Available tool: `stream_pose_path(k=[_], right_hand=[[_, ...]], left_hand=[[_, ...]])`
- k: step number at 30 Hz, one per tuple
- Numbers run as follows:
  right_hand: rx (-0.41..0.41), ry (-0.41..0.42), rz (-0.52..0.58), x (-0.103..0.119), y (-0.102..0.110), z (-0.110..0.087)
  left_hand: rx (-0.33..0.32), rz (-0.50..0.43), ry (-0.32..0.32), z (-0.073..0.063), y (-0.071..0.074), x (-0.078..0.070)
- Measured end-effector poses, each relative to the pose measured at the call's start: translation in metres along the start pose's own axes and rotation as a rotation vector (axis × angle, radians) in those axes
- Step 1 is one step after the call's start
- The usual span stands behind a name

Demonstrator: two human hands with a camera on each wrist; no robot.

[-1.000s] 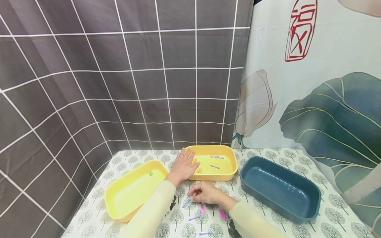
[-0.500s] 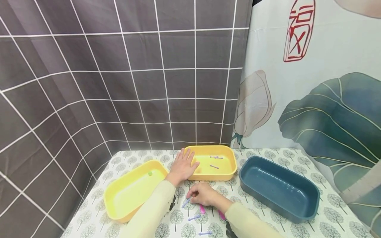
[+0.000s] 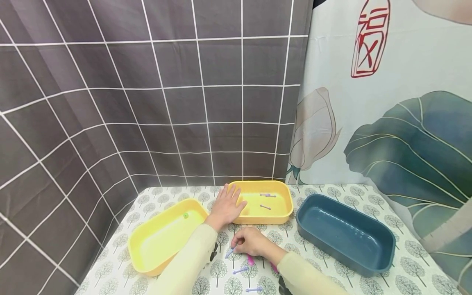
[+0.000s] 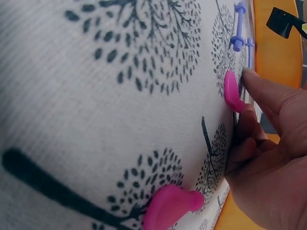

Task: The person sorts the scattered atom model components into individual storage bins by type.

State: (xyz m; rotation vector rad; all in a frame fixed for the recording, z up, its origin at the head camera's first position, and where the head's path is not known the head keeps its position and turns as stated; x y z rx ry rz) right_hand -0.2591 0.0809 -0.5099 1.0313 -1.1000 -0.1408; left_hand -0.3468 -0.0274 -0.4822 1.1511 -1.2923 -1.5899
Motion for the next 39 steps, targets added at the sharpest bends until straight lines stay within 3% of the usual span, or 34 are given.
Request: stream_pose_path(k=[10, 19, 39], right_hand=[[0.035, -0.03, 0.076, -0.002, 0.008, 0.0], [0.024, -0.064, 0.22, -0.011, 0.014, -0.005], [-0.04, -0.071, 0.296, -0.017, 0.04, -0.02]], left_hand=[[-0.007, -0.014, -0.002, 0.0, 0.0, 0.0], [0.01, 0.014, 0.007, 0.003, -0.005, 0.001], [0.004, -0.015, 0.012, 0.001, -0.001, 0.0]])
Point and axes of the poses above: each hand's wrist, its own z-axis towards the middle knuckle, its own y-axis out of the back of the hand, x = y × z, the point moved 4 cm from there along z, towards the middle knuckle, and after that the axes turned 3 degrees about y, right-handed, at the moved point
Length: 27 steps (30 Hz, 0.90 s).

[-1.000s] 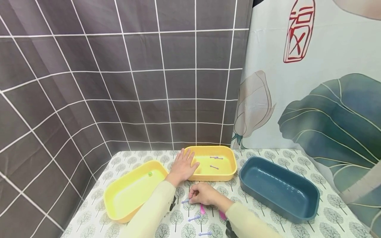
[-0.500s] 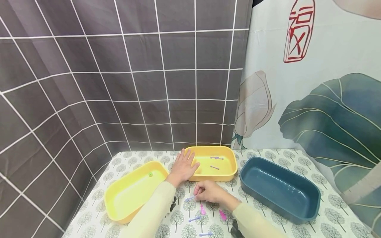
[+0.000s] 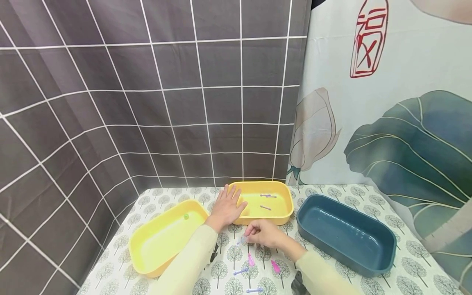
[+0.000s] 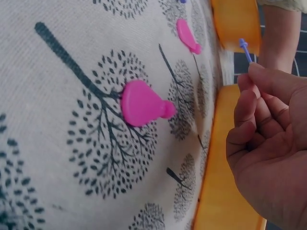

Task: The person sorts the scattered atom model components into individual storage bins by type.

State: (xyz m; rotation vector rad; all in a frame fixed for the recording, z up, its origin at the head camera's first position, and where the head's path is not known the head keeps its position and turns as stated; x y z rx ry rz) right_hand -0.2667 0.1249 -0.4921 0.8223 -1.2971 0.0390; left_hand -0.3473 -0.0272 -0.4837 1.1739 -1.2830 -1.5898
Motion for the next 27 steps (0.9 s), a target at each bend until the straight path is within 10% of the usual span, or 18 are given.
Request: stream_pose_path(k=[27], right_hand=[[-0.133, 0.016, -0.06, 0.013, 0.05, -0.001]], left_hand=[[-0.005, 0.033, -0.008, 0.002, -0.003, 0.001]])
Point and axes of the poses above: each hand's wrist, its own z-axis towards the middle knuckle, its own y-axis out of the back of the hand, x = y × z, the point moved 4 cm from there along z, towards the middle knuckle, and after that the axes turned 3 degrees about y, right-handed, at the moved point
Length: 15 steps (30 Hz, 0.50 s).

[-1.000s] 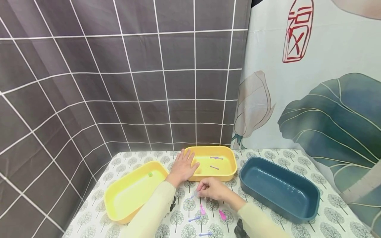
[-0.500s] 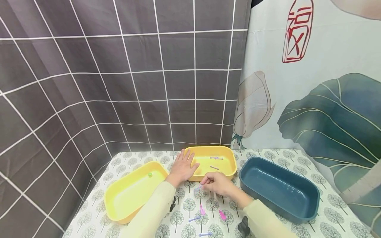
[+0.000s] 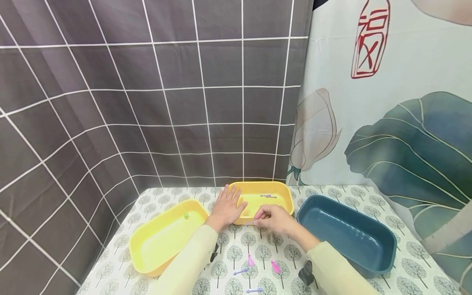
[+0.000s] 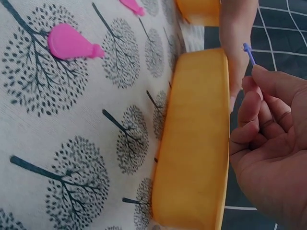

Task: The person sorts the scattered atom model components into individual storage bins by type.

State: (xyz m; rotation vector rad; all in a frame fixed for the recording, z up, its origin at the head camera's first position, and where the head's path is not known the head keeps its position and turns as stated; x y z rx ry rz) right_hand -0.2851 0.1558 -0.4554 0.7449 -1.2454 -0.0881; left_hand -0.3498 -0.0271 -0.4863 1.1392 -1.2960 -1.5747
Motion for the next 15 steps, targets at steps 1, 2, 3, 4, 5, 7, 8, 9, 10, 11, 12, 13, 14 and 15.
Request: stream_pose_path(k=[1, 2, 3, 4, 5, 7, 8, 9, 10, 11, 12, 13, 14, 15], right_hand=[[-0.004, -0.001, -0.004, -0.001, 0.002, 0.001], [-0.007, 0.0, -0.006, -0.002, 0.003, 0.001], [-0.011, 0.003, -0.003, -0.003, 0.005, 0.002], [-0.014, 0.004, 0.003, -0.003, 0.007, 0.003], [-0.02, -0.001, 0.008, -0.003, 0.008, 0.003], [-0.034, -0.015, 0.026, -0.004, 0.012, 0.004], [-0.043, -0.018, 0.032, -0.005, 0.013, 0.004], [-0.054, -0.031, 0.04, -0.004, 0.015, 0.004], [-0.065, -0.046, 0.045, -0.005, 0.017, 0.005], [-0.077, -0.061, 0.045, -0.005, 0.018, 0.005], [-0.088, -0.074, 0.038, -0.006, 0.02, 0.004], [-0.099, -0.087, 0.034, -0.007, 0.022, 0.004], [-0.107, -0.094, 0.024, -0.007, 0.024, 0.005], [-0.116, -0.107, 0.015, -0.007, 0.025, 0.005]], left_hand=[[0.002, -0.002, 0.0, 0.0, 0.0, 0.0], [0.004, -0.002, 0.001, 0.0, 0.0, 0.0], [0.006, -0.004, 0.001, 0.0, 0.0, 0.0], [0.008, -0.004, 0.002, 0.0, 0.0, 0.0], [0.007, -0.004, 0.002, 0.0, 0.001, 0.0], [0.007, -0.006, 0.001, 0.0, 0.002, -0.001], [0.007, -0.005, 0.001, 0.0, 0.002, 0.0], [0.006, -0.007, 0.001, 0.0, 0.002, 0.0], [0.006, -0.008, 0.001, 0.0, 0.001, 0.0], [0.006, -0.01, 0.001, 0.0, 0.001, 0.0], [0.007, -0.015, 0.002, 0.0, 0.001, 0.0], [0.007, -0.019, 0.002, 0.0, 0.001, 0.0], [0.01, -0.019, 0.003, 0.0, 0.001, 0.0], [0.009, -0.023, 0.002, -0.001, 0.001, 0.0]])
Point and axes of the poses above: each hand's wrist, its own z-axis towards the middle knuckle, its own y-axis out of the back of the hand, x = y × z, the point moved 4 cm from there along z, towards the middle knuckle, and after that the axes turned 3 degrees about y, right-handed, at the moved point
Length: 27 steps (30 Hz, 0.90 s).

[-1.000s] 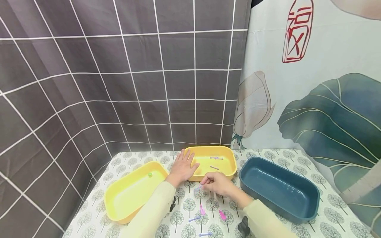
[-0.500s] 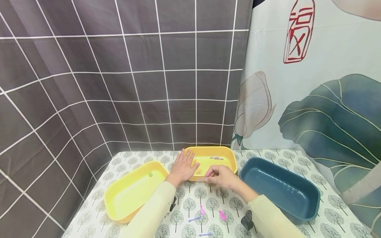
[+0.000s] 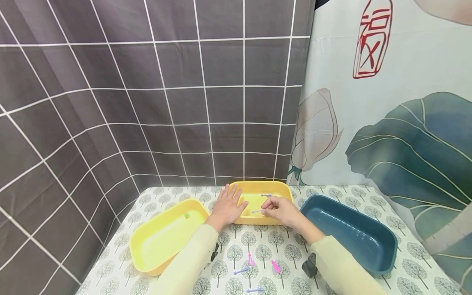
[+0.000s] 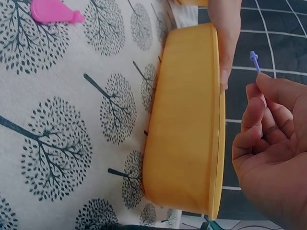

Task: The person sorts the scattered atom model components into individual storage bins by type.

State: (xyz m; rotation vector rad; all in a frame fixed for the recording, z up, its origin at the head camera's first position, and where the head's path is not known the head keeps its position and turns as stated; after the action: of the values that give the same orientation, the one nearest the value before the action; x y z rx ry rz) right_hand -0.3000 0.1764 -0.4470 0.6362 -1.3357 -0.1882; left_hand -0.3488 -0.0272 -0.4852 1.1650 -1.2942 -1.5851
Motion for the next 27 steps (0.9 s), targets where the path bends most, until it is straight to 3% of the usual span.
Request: stream_pose_path(k=[11, 27], right_hand=[[-0.103, -0.058, -0.089, -0.006, 0.02, 0.006], [-0.162, -0.121, -0.108, -0.016, 0.039, 0.02]], left_hand=[[0.007, 0.024, -0.003, 0.0, -0.001, 0.0], [0.009, 0.037, -0.002, 0.002, -0.002, 0.001]])
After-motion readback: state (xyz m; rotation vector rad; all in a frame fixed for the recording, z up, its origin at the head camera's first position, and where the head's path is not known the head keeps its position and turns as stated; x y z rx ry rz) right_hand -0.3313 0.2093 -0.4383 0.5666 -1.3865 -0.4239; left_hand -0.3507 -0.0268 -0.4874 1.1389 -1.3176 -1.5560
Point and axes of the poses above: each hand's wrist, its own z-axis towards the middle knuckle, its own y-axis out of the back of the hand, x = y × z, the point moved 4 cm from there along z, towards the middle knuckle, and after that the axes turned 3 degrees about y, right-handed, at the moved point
